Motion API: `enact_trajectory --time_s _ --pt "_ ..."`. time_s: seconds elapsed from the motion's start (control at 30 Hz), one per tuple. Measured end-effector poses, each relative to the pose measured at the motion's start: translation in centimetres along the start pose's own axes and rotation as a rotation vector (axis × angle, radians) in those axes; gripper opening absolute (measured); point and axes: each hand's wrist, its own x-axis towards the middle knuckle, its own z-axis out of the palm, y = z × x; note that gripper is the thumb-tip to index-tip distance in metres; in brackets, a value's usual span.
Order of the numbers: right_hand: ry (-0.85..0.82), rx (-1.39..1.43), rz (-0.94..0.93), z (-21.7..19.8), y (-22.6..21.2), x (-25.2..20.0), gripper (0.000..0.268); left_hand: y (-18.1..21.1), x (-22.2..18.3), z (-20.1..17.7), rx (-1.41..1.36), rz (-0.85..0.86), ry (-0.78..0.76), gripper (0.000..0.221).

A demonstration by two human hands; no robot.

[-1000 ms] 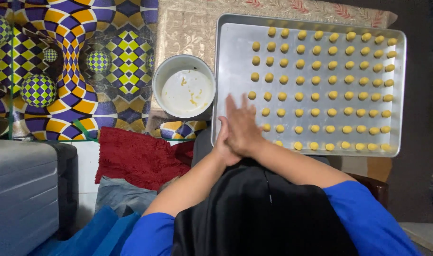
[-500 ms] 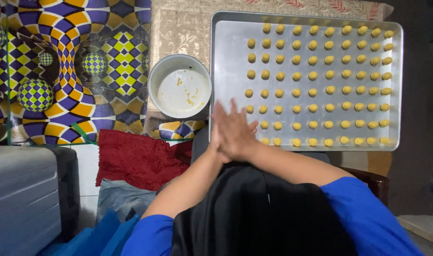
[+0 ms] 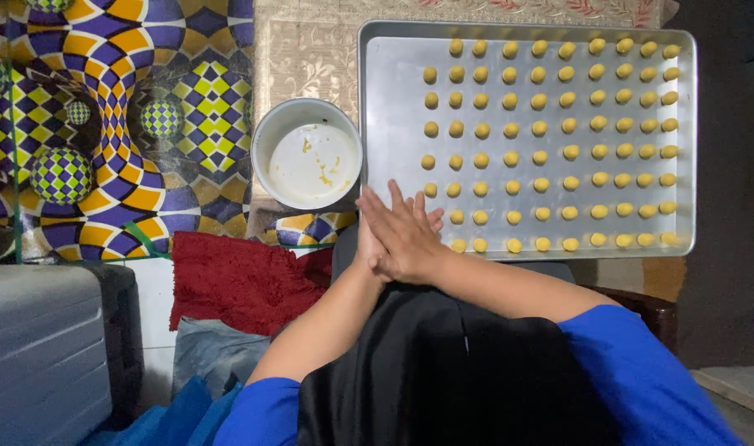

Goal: Shaping dough into small balls, arranging them on a baking tray, and placing the tray into a commercial oven.

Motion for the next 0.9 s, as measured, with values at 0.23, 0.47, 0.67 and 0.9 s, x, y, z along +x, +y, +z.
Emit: enact_trajectory --time_s 0.23,0.47,0.67,0.9 --pt "0.208 0.694 0.449 -1.9 5.6 -1.5 0.039 0.7 2.1 -3.2 -0.169 -0.034 -0.179 0.104" --pt "0.122 0.429 -0.099 -1.1 3.6 -2.2 0.041 0.3 1.3 -2.7 -0.047 0.036 -0.053 0.122" --pt "0.177 0.520 0.077 -1.7 4.5 -3.0 0.021 0.4 3.0 -4.7 0.002 0.017 -0.049 0.125" --pt "0.168 1.017 0.758 -4.7 9.1 -5.5 0.026 1.5 2.0 -3.7 0.252 0.107 0.083 0.099"
